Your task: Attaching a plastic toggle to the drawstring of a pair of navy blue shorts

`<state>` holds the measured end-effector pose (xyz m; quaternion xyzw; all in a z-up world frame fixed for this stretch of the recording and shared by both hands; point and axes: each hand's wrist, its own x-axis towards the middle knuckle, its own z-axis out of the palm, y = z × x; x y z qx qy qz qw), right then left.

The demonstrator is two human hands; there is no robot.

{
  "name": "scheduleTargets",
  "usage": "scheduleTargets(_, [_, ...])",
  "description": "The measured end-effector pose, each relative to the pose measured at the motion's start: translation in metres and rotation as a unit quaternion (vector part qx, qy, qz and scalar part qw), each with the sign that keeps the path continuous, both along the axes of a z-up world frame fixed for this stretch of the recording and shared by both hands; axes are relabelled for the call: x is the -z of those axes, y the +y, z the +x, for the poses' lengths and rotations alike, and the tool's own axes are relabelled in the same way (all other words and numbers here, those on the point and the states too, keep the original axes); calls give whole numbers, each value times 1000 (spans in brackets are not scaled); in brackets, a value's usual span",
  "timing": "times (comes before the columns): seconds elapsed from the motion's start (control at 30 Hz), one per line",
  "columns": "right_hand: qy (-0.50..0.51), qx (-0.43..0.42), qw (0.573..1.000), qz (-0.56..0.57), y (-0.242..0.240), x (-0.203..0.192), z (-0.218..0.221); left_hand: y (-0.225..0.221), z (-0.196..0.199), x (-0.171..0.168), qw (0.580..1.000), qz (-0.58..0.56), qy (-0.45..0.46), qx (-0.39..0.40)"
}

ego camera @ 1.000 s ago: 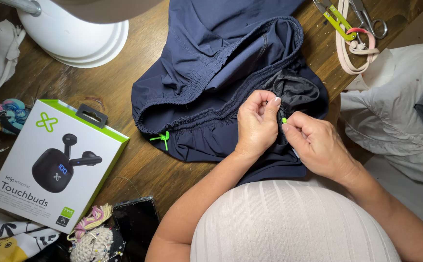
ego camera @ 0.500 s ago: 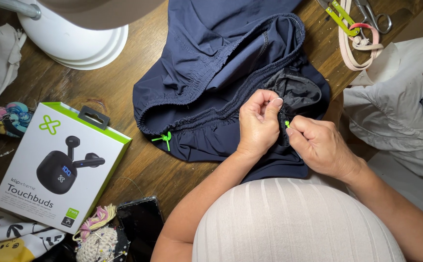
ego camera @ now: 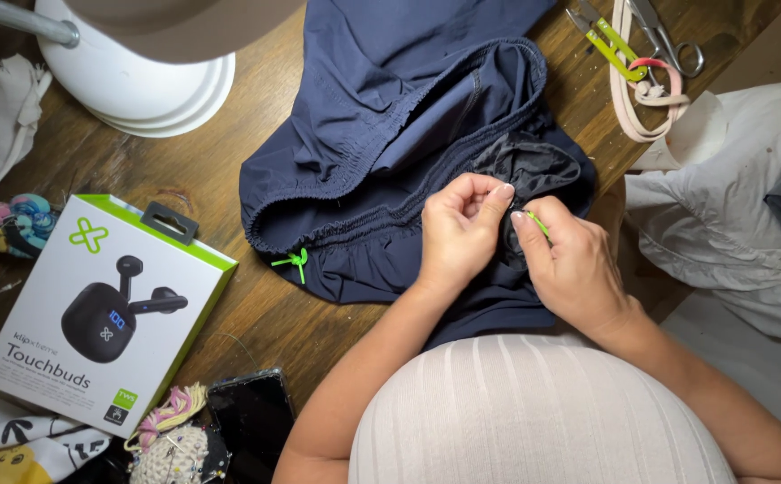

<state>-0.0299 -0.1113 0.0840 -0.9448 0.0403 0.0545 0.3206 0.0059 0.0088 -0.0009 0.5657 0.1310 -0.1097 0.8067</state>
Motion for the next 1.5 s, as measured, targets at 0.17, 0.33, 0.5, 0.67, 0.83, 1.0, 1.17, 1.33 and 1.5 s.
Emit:
scheduleTargets(0.17, [4,34,997,67,-4,-2,-1,22,7,-4,991,-88,23,98])
scheduleTargets(0.33, [19,63,990,121,-2,3,2,20,5,11,990,-70,30,121])
scheduleTargets(0.5, [0,45,995,91,15,-21,4,12,-1,0,997,-56,27,53])
scheduleTargets(0.67, [-29,17,994,104,4,13,1,7,0,-5,999,-44,15,16])
scheduleTargets(0.83, [-40,4,991,127,0,27,0,-2,1,-4,1000,12,-2,-13])
scheduleTargets(1.0, [-76,-22,989,121,-1,34,4,-15,1,-10,996,7,12,-91])
scheduleTargets(1.17, [-59,-4,986,155,-8,25,12,13,32,-15,995,65,-49,53])
scheduleTargets(1.33, [-43,-30,985,165,-9,15,20,40,73,-93,918,237,-78,309])
scheduleTargets(1.5, [16,-75,977,199,-31,16,28,7,65,-52,970,81,-96,206])
